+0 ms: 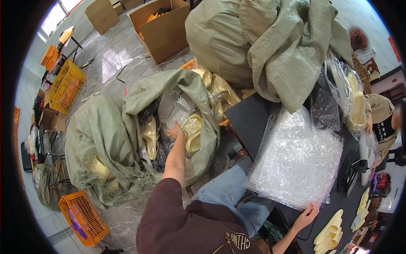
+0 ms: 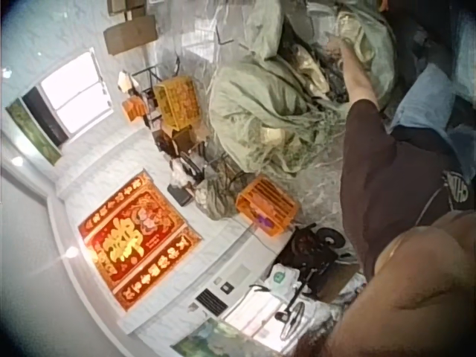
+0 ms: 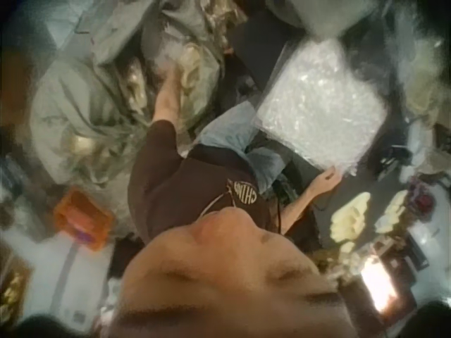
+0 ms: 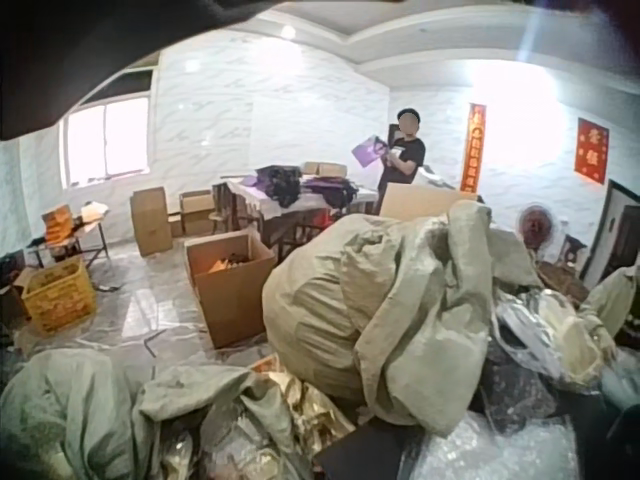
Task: Sorting sandals by color and placing them into clear plastic bags before storing them in larger sacks.
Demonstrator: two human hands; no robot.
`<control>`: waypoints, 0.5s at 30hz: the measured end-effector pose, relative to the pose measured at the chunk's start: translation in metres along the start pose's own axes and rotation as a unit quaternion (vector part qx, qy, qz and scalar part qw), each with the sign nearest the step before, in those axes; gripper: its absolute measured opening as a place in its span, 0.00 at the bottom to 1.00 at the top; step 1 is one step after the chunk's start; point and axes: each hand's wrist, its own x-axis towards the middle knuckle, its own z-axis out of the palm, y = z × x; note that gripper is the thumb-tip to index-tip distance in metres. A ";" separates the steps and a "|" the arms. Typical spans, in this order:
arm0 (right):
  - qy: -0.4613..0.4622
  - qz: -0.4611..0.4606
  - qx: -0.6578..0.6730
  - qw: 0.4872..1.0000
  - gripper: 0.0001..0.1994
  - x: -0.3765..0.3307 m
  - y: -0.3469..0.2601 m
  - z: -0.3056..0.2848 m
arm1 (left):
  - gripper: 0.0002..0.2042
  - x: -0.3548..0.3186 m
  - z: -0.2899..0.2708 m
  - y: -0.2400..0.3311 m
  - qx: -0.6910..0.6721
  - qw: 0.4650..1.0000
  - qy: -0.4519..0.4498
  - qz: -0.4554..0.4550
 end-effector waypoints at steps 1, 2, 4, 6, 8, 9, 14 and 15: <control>0.002 0.002 -0.004 1.000 0.08 0.000 0.000 -0.001 | 0.39 -0.003 0.004 0.001 0.049 0.997 0.010 -0.056; 0.002 0.005 -0.002 1.000 0.08 0.000 0.000 -0.002 | 0.39 0.006 0.008 -0.005 0.051 0.997 0.010 -0.054; 0.002 0.008 0.003 1.000 0.08 0.000 -0.001 -0.001 | 0.39 0.037 0.019 -0.016 0.008 0.989 -0.078 -0.124; 0.009 -0.003 0.004 1.000 0.08 0.000 0.001 0.001 | 0.38 0.069 0.034 -0.027 -0.041 0.967 -0.164 -0.190; 0.001 0.010 0.006 1.000 0.08 0.002 -0.004 0.001 | 0.38 0.076 0.045 -0.047 -0.054 0.951 -0.209 -0.223; -0.010 0.022 0.008 1.000 0.08 0.002 -0.005 0.001 | 0.33 0.079 0.046 -0.061 -0.051 0.962 -0.189 -0.191; 0.004 0.004 -0.018 1.000 0.09 -0.002 -0.001 -0.007 | 0.18 0.054 0.049 -0.089 -0.017 0.958 -0.279 -0.064; 0.000 0.000 -0.018 1.000 0.09 0.000 -0.006 -0.007 | 0.18 0.054 0.033 -0.090 -0.017 0.960 -0.273 -0.067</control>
